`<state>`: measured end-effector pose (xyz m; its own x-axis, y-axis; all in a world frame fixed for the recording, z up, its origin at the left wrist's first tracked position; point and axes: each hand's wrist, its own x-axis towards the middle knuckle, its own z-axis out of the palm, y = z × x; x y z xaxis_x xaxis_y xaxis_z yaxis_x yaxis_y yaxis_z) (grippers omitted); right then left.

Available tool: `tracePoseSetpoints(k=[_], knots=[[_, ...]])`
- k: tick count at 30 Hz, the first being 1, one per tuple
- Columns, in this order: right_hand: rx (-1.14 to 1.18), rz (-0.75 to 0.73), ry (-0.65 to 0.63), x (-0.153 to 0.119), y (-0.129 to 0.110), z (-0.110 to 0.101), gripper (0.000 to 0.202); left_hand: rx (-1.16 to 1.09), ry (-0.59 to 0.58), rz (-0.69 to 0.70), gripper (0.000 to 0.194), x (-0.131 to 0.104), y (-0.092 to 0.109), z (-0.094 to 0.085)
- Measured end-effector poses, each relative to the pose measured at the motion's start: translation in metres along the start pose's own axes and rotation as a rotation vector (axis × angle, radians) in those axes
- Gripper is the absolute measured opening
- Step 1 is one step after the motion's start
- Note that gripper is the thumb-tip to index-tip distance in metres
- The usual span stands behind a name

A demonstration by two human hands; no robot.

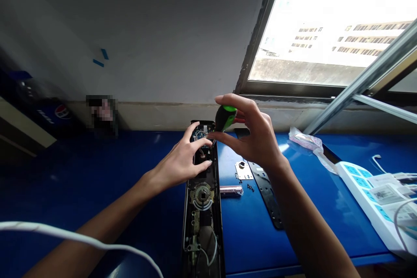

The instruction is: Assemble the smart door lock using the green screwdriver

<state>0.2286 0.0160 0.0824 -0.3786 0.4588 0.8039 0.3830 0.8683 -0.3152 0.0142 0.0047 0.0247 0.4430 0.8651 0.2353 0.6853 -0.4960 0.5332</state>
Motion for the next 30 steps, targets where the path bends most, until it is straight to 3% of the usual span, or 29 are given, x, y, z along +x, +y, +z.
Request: tracePoseSetpoints(k=[5, 10, 16, 21, 26, 30], knots=[[0.037, -0.003, 0.005, 0.002, -0.004, 0.000, 0.063, -0.001, 0.014, 0.034, 0.040, -0.002, 0.002, -0.002], [0.205, 0.061, -0.028, 0.004, -0.011, -0.003, 0.055, -0.021, 0.005, 0.038, 0.037, -0.002, 0.003, -0.002], [0.182, -0.013, 0.085, 0.006, -0.009, -0.002, 0.042, -0.038, -0.009, 0.020, 0.035, -0.002, 0.004, -0.003], [0.338, 0.012, 0.015, 0.006, -0.010, -0.005, 0.041, -0.023, -0.016, -0.003, 0.040, -0.001, 0.003, -0.003], [0.254, -0.057, 0.128, 0.008, -0.007, -0.007, 0.033, -0.025, -0.005, 0.004, 0.041, -0.001, 0.002, -0.001], [0.309, -0.028, 0.037, 0.008, -0.008, -0.010, 0.038, -0.019, 0.000, 0.004, 0.041, -0.001, 0.002, -0.001]])
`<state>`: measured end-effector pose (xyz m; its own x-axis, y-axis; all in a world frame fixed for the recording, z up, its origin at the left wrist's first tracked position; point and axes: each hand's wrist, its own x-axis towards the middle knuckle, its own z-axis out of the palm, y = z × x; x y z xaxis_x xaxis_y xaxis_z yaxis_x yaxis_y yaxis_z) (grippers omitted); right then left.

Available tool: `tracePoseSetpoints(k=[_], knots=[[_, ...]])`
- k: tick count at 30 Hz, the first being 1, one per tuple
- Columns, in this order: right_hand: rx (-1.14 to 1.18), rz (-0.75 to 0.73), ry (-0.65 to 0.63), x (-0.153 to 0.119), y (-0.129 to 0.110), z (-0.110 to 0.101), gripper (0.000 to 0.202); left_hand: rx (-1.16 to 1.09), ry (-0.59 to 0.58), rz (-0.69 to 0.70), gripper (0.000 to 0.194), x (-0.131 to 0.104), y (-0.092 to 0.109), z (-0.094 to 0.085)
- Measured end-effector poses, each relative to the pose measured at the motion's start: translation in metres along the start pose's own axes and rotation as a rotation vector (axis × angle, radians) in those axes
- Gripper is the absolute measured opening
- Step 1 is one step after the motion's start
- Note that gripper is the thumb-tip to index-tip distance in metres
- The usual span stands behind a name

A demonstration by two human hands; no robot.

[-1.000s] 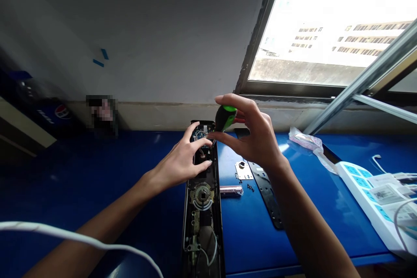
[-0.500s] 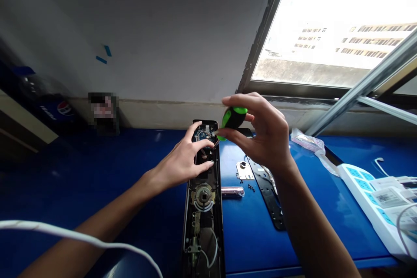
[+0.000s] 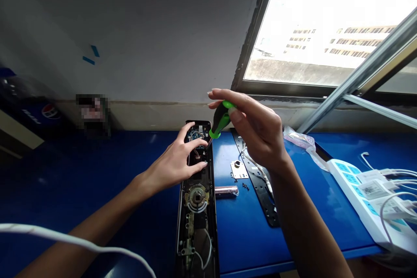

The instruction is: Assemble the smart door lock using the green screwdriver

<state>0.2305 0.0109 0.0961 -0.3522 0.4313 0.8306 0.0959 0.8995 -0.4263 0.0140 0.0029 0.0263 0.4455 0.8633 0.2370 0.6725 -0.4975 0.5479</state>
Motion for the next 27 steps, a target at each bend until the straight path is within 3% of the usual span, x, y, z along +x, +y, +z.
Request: tracePoseSetpoints(k=[3, 7, 12, 17, 23, 27], knots=[[0.036, 0.016, 0.007, -0.0003, -0.0010, -0.0014, 0.037, 0.011, -0.003, -0.004, 0.041, 0.0001, -0.0006, -0.0003], [-0.082, -0.034, 0.083, -0.0001, -0.0001, -0.0024, 0.030, 0.018, -0.008, -0.020, 0.042, 0.0003, -0.0005, -0.0002], [0.032, 0.015, -0.005, 0.0002, -0.0028, -0.0010, 0.039, 0.006, -0.004, -0.027, 0.043, -0.0002, 0.0007, -0.0004], [-0.079, -0.042, 0.085, 0.0005, -0.0001, -0.0020, 0.028, 0.009, -0.001, -0.016, 0.042, 0.0002, 0.0002, -0.0003], [0.018, -0.005, -0.037, 0.0008, -0.0032, -0.0023, 0.039, 0.005, -0.002, -0.014, 0.043, 0.0004, 0.0010, -0.0004], [-0.105, -0.074, 0.085, 0.0003, -0.0033, -0.0010, 0.030, -0.003, 0.003, -0.006, 0.041, 0.0001, 0.0017, -0.0004]])
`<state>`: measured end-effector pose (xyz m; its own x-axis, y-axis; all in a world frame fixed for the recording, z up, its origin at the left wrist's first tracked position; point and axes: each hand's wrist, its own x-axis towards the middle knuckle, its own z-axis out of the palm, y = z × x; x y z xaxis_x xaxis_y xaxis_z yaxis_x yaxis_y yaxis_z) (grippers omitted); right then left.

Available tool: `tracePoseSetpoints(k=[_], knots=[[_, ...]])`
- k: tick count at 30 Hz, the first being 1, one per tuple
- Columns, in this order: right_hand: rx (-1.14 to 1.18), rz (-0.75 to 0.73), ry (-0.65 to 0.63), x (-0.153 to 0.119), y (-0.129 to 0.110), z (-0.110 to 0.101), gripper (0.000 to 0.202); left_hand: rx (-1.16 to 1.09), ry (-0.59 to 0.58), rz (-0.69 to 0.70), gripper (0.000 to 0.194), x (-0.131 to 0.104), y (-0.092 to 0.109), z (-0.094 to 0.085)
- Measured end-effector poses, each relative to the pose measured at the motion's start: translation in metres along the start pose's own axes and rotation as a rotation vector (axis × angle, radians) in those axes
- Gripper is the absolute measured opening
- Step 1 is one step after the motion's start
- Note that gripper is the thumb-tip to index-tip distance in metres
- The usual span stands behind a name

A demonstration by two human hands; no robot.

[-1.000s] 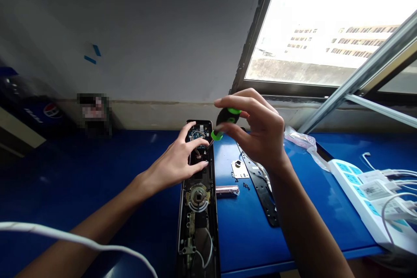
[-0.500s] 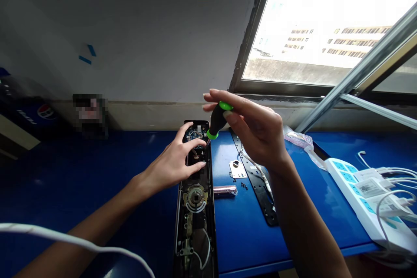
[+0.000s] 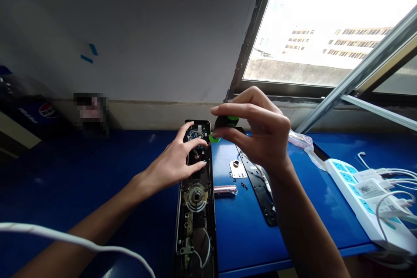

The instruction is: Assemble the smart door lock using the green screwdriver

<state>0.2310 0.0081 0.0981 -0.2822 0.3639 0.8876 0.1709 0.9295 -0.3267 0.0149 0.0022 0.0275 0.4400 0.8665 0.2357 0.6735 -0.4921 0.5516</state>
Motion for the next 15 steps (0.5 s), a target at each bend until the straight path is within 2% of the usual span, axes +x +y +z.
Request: tracePoseSetpoints(k=[2, 6, 11, 15], knots=[[-0.032, 0.002, -0.015, 0.0001, -0.0002, -0.0003, 0.028, 0.003, 0.002, -0.003, 0.041, 0.0000, -0.0005, 0.0002], [0.099, 0.065, -0.128, 0.0001, -0.0005, -0.0010, 0.040, 0.009, -0.001, -0.014, 0.043, 0.0003, -0.0011, 0.0006], [-0.018, 0.023, 0.009, -0.0003, 0.0018, -0.0012, 0.030, 0.000, 0.012, 0.010, 0.040, 0.0002, -0.0001, 0.0005], [0.026, 0.089, -0.113, -0.0001, -0.0022, -0.0017, 0.037, 0.007, 0.012, 0.002, 0.043, -0.0003, -0.0010, 0.0004]])
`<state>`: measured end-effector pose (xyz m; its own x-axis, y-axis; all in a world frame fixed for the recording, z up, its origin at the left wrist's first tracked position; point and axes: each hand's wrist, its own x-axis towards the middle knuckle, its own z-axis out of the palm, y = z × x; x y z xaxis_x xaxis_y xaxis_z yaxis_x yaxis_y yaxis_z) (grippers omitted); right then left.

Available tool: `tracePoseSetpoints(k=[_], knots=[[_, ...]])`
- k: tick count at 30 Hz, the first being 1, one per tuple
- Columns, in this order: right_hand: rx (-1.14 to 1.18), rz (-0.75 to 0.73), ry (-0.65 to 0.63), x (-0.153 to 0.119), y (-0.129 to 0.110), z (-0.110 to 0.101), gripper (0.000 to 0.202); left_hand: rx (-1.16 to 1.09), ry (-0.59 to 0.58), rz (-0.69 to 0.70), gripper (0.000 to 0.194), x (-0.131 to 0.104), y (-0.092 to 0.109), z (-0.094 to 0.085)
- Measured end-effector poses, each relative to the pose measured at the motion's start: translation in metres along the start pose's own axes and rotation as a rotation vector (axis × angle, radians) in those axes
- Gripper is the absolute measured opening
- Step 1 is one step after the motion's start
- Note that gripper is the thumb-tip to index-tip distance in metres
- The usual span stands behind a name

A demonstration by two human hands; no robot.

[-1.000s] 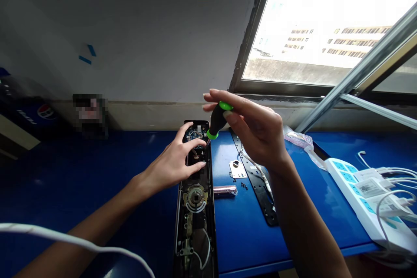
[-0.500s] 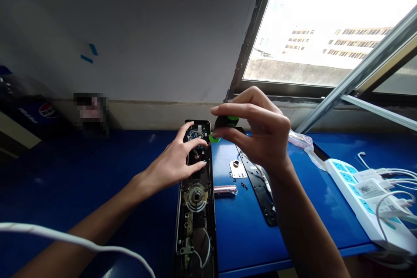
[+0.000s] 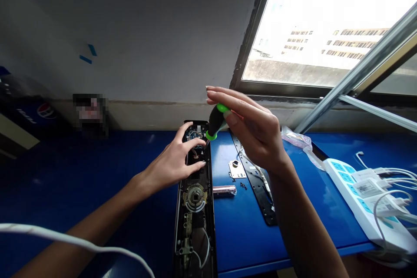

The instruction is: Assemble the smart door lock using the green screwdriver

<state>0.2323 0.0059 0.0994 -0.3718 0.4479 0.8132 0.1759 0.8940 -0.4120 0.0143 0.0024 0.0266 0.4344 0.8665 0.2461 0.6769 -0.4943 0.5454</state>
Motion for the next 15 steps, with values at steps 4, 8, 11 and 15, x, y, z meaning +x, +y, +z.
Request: tracePoseSetpoints(k=[4, 8, 11, 15], knots=[[0.021, -0.012, 0.045, -0.0006, 0.0015, 0.0009, 0.032, -0.010, -0.002, 0.001, 0.043, -0.0002, -0.0012, 0.0000], [-0.058, -0.049, 0.090, -0.0001, 0.0034, 0.0003, 0.030, -0.007, 0.007, 0.007, 0.042, -0.0002, -0.0008, 0.0004], [0.017, -0.017, -0.032, 0.0003, 0.0003, -0.0009, 0.039, -0.005, 0.000, -0.005, 0.043, 0.0002, -0.0001, 0.0005], [-0.019, -0.049, 0.041, -0.0001, 0.0026, -0.0007, 0.033, -0.006, -0.010, -0.027, 0.043, 0.0007, -0.0003, 0.0003]])
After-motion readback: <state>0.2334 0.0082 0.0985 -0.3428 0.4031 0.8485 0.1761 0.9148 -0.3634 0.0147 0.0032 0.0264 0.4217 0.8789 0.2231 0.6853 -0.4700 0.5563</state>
